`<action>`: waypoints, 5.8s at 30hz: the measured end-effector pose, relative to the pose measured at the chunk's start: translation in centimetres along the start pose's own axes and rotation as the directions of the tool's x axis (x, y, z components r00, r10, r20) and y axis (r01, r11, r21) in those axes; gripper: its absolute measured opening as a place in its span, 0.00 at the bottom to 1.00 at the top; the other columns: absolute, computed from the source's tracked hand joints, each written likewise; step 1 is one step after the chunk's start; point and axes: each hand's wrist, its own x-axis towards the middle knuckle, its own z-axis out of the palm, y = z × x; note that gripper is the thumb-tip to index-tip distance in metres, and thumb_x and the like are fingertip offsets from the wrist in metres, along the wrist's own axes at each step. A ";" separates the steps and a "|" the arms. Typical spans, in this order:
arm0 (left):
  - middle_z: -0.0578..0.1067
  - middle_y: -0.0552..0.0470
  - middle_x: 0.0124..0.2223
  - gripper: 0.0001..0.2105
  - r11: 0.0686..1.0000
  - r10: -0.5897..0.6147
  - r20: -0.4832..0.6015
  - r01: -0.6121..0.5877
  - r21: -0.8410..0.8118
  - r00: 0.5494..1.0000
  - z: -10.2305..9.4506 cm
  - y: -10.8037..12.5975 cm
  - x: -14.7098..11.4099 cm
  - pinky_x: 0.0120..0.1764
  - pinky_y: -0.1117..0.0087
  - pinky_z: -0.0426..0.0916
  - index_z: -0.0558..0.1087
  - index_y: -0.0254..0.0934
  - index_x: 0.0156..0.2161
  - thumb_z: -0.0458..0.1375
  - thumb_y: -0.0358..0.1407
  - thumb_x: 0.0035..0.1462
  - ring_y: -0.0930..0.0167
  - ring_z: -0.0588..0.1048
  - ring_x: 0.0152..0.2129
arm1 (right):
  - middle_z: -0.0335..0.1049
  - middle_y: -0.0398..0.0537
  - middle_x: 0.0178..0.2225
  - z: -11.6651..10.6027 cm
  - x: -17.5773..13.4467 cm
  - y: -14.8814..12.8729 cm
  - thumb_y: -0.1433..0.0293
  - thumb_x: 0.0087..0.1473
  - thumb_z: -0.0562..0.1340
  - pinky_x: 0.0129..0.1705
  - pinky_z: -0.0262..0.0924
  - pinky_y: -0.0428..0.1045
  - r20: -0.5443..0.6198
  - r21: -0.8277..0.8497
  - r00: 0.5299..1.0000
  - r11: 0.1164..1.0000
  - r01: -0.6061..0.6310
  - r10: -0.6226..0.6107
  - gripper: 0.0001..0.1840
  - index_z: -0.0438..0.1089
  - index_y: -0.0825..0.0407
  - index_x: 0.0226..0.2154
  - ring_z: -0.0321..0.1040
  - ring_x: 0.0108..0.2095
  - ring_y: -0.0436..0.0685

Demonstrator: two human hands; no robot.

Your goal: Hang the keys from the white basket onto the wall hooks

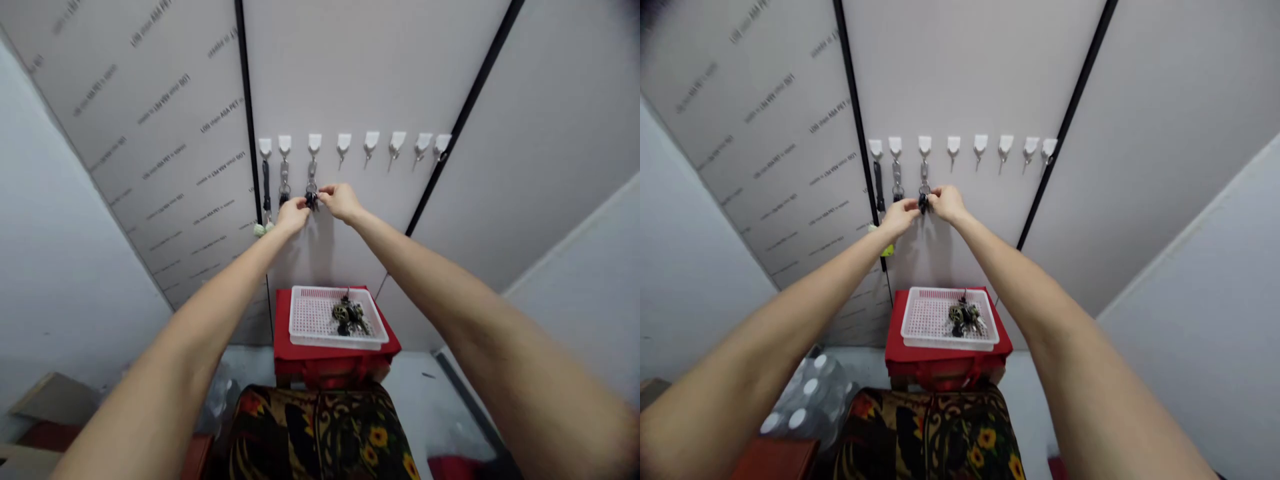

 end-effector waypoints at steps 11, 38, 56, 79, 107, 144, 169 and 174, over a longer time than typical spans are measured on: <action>0.69 0.45 0.36 0.12 0.956 -0.288 0.276 0.292 0.028 0.917 5.9 -8.0 -11.6 0.38 0.73 0.59 0.65 0.28 0.36 0.48 0.26 0.41 0.75 0.66 0.32 | 0.67 0.44 0.21 0.2 -16.7 11.5 0.69 0.32 0.58 0.31 0.52 0.47 0.478 -0.254 0.851 0.962 -0.105 0.219 0.07 0.69 0.50 0.21 0.61 0.26 0.52; 0.68 0.53 0.27 0.16 0.898 -0.208 0.454 0.353 -0.262 0.866 9.7 -6.6 -15.3 0.28 0.78 0.59 0.63 0.31 0.37 0.51 0.23 0.37 0.80 0.65 0.21 | 0.56 0.35 0.11 -0.5 -15.0 6.0 0.71 0.32 0.57 0.17 0.50 0.43 0.381 0.546 0.781 0.561 -0.622 0.495 0.08 0.55 0.54 0.17 0.54 0.13 0.44; 0.64 0.57 0.20 0.05 0.924 -0.187 0.415 0.302 -0.233 0.891 6.1 -4.4 -13.2 0.22 0.80 0.56 0.63 0.31 0.27 0.46 0.28 0.43 0.81 0.61 0.17 | 0.60 0.40 0.21 -0.7 -14.9 5.2 0.72 0.38 0.53 0.24 0.57 0.46 0.327 0.691 0.727 0.371 -0.620 0.604 0.06 0.54 0.52 0.25 0.60 0.20 0.46; 0.70 0.52 0.32 0.11 0.975 0.135 0.257 -0.175 0.139 0.957 1.8 -3.7 -11.0 0.33 0.77 0.59 0.65 0.33 0.34 0.46 0.28 0.43 0.76 0.66 0.28 | 0.59 0.35 0.16 0.4 -15.2 4.1 0.70 0.35 0.56 0.24 0.50 0.42 0.482 0.510 0.861 0.746 -0.429 0.166 0.18 0.51 0.54 0.33 0.56 0.19 0.44; 0.69 0.53 0.24 0.12 0.997 0.063 -0.015 -0.064 -0.039 0.998 1.6 5.2 1.0 0.23 0.79 0.60 0.64 0.33 0.35 0.48 0.26 0.41 0.80 0.66 0.16 | 0.59 0.39 0.15 -4.8 2.5 -1.7 0.75 0.41 0.52 0.19 0.58 0.42 -0.129 0.632 0.942 0.758 -0.163 0.310 0.03 0.58 0.55 0.19 0.58 0.14 0.42; 0.69 0.54 0.25 0.12 0.957 -0.224 0.450 0.107 0.270 0.864 8.9 -7.7 -14.8 0.26 0.79 0.59 0.67 0.33 0.33 0.48 0.26 0.40 0.79 0.64 0.20 | 0.66 0.52 0.32 2.3 -18.4 12.7 0.71 0.38 0.51 0.33 0.51 0.45 0.579 -0.521 0.771 0.847 0.101 0.264 0.18 0.64 0.53 0.36 0.61 0.33 0.55; 0.69 0.50 0.32 0.13 0.920 -0.232 0.403 0.335 -0.205 0.885 8.8 -6.8 -13.6 0.31 0.77 0.60 0.64 0.29 0.36 0.51 0.27 0.40 0.78 0.66 0.26 | 0.54 0.38 0.12 -0.7 -14.7 8.2 0.65 0.40 0.49 0.19 0.47 0.42 0.417 0.082 0.867 0.939 -0.334 0.272 0.12 0.56 0.55 0.15 0.51 0.15 0.44; 0.66 0.57 0.18 0.06 0.858 -0.289 0.410 0.424 -0.289 0.865 7.5 -4.9 -12.3 0.22 0.79 0.58 0.66 0.29 0.25 0.48 0.28 0.43 0.82 0.62 0.15 | 0.58 0.38 0.14 -1.4 -14.4 7.2 0.66 0.39 0.51 0.22 0.53 0.43 0.440 0.418 0.807 0.705 -0.573 0.395 0.09 0.56 0.55 0.17 0.57 0.16 0.45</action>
